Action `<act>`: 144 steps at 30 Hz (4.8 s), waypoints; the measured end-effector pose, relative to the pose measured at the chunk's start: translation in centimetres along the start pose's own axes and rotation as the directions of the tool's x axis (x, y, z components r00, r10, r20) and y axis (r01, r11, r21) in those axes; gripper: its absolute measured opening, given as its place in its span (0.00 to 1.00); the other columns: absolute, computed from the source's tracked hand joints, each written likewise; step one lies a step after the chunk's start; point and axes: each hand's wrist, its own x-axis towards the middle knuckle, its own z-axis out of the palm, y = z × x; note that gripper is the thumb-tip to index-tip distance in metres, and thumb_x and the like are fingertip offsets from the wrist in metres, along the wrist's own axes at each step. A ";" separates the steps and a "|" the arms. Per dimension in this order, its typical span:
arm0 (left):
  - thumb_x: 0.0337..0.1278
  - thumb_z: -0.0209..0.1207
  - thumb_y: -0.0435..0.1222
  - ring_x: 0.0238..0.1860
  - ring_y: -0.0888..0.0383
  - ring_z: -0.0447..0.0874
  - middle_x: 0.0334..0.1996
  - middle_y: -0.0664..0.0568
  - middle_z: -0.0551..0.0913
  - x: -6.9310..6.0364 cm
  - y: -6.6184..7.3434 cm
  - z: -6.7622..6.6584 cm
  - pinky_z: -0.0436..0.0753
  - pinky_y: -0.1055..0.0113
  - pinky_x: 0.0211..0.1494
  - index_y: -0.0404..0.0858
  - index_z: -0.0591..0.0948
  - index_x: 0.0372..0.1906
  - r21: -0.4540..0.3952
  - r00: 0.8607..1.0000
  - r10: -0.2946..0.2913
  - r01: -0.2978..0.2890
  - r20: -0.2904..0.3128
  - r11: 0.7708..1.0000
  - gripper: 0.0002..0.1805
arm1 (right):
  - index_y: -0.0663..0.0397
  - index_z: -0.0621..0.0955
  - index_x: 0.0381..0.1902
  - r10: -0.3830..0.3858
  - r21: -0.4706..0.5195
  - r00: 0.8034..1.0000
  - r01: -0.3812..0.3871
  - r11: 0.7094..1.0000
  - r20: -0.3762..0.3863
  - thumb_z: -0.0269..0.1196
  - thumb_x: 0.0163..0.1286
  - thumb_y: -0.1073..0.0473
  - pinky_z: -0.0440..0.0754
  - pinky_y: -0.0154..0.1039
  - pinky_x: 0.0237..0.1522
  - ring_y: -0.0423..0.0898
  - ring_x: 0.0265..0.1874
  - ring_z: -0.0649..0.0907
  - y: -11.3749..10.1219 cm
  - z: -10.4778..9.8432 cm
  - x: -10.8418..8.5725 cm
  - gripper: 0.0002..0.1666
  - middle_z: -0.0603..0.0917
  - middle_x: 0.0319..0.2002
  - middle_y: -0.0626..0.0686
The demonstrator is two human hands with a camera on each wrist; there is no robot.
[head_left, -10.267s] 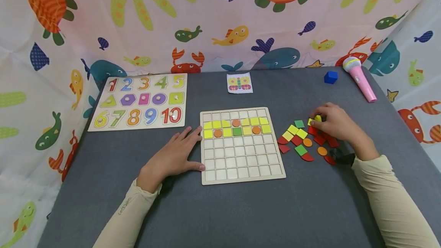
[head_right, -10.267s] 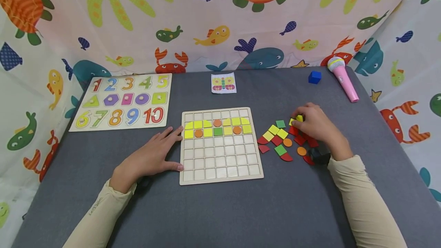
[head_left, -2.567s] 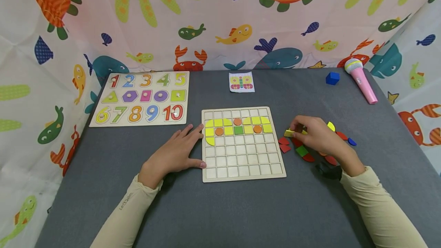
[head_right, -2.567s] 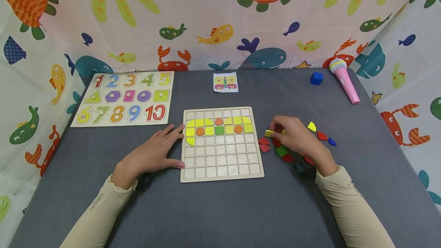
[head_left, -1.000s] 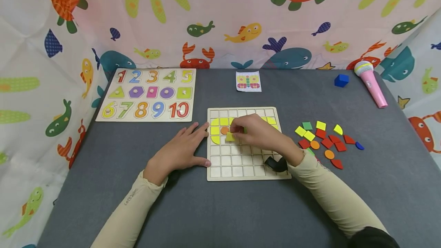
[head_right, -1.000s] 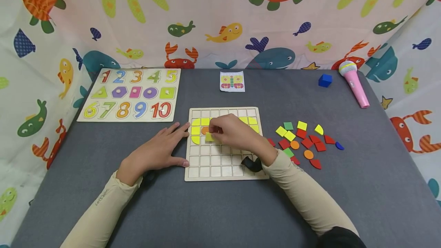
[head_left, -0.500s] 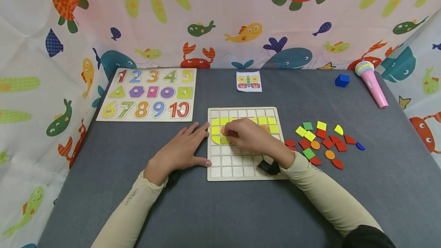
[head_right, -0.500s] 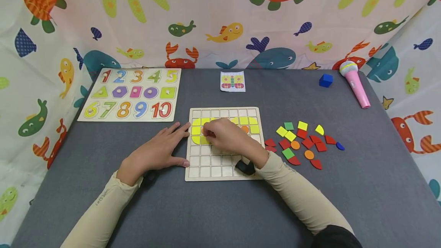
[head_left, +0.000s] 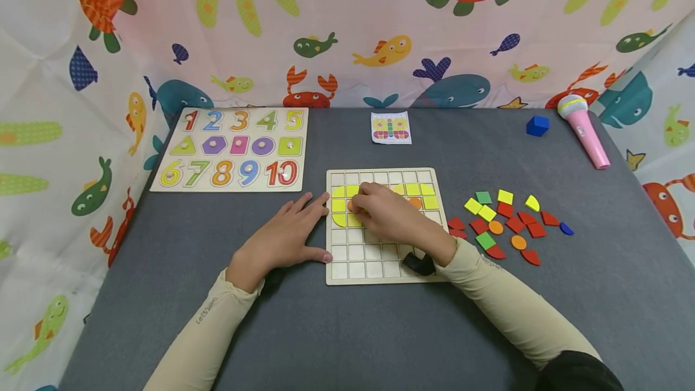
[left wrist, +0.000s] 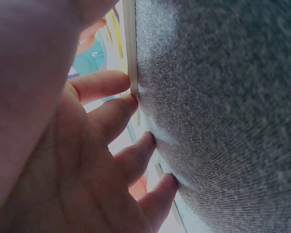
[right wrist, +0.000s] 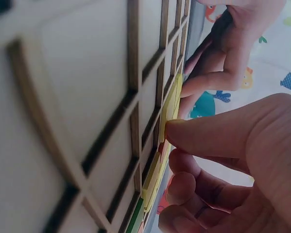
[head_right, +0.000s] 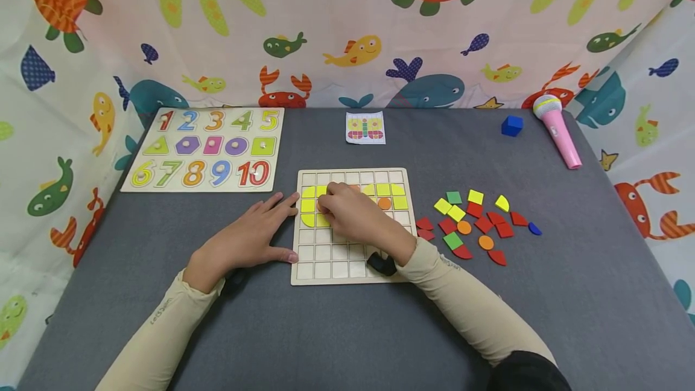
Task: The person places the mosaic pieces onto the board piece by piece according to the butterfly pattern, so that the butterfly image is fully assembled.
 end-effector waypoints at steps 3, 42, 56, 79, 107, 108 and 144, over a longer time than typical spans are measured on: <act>0.58 0.76 0.57 0.86 0.41 0.44 0.87 0.48 0.53 0.1 0.1 0.0 0.49 0.40 0.84 0.37 0.68 0.80 0.001 1.000 0.000 0.000 0.002 1.000 0.52 | 0.57 0.86 0.33 0.011 -0.010 1.000 -0.011 1.000 -0.001 0.67 0.72 0.71 0.76 0.38 0.33 0.45 0.28 0.73 0.0 -0.1 -0.2 0.08 0.74 0.28 0.48; 0.58 0.76 0.57 0.86 0.41 0.41 0.87 0.48 0.51 0.3 -0.1 0.0 0.46 0.40 0.85 0.39 0.67 0.81 -0.021 1.000 -0.013 0.014 0.021 1.000 0.53 | 0.62 0.87 0.52 0.325 0.086 0.943 -0.319 0.944 -0.067 0.69 0.72 0.72 0.83 0.48 0.42 0.50 0.42 0.82 7.6 -7.6 -13.1 0.12 0.85 0.44 0.54; 0.58 0.76 0.58 0.86 0.42 0.40 0.87 0.49 0.51 0.4 -0.3 0.3 0.45 0.40 0.85 0.39 0.67 0.81 -0.026 1.000 -0.015 0.016 0.018 1.000 0.53 | 0.68 0.86 0.55 0.398 0.041 0.916 -0.396 0.917 -0.056 0.69 0.72 0.69 0.83 0.56 0.46 0.58 0.45 0.81 9.7 -7.9 -14.8 0.14 0.82 0.49 0.62; 0.59 0.75 0.58 0.86 0.41 0.41 0.87 0.48 0.51 0.3 -0.2 0.2 0.45 0.40 0.85 0.39 0.67 0.82 -0.028 1.000 -0.012 0.013 0.025 1.000 0.53 | 0.59 0.86 0.47 0.374 0.100 0.920 -0.364 0.926 -0.118 0.68 0.73 0.71 0.79 0.45 0.37 0.49 0.37 0.78 9.1 -7.7 -13.2 0.07 0.83 0.38 0.52; 0.60 0.75 0.57 0.86 0.41 0.41 0.87 0.48 0.51 0.3 -0.1 0.0 0.46 0.40 0.85 0.38 0.66 0.82 -0.018 0.999 -0.021 0.022 0.035 1.000 0.53 | 0.59 0.89 0.46 0.087 0.227 0.996 -0.080 0.971 -0.022 0.67 0.71 0.75 0.83 0.47 0.43 0.47 0.39 0.81 3.4 -4.4 -4.6 0.11 0.85 0.40 0.50; 0.60 0.75 0.57 0.86 0.41 0.41 0.87 0.48 0.51 0.3 -0.1 0.0 0.45 0.40 0.85 0.38 0.66 0.82 -0.018 0.999 -0.022 0.022 0.036 1.000 0.53 | 0.58 0.89 0.45 0.077 0.228 0.997 -0.071 0.971 -0.019 0.67 0.71 0.75 0.83 0.47 0.44 0.47 0.40 0.81 3.2 -4.3 -4.4 0.11 0.86 0.41 0.50; 0.60 0.75 0.58 0.86 0.42 0.40 0.87 0.49 0.50 0.3 -0.1 0.0 0.45 0.41 0.85 0.39 0.65 0.83 -0.026 0.999 -0.022 0.023 0.038 0.999 0.53 | 0.61 0.88 0.45 -0.018 0.107 0.998 0.012 0.994 0.058 0.66 0.73 0.74 0.85 0.46 0.49 0.48 0.42 0.84 1.6 -1.6 -1.7 0.08 0.86 0.42 0.53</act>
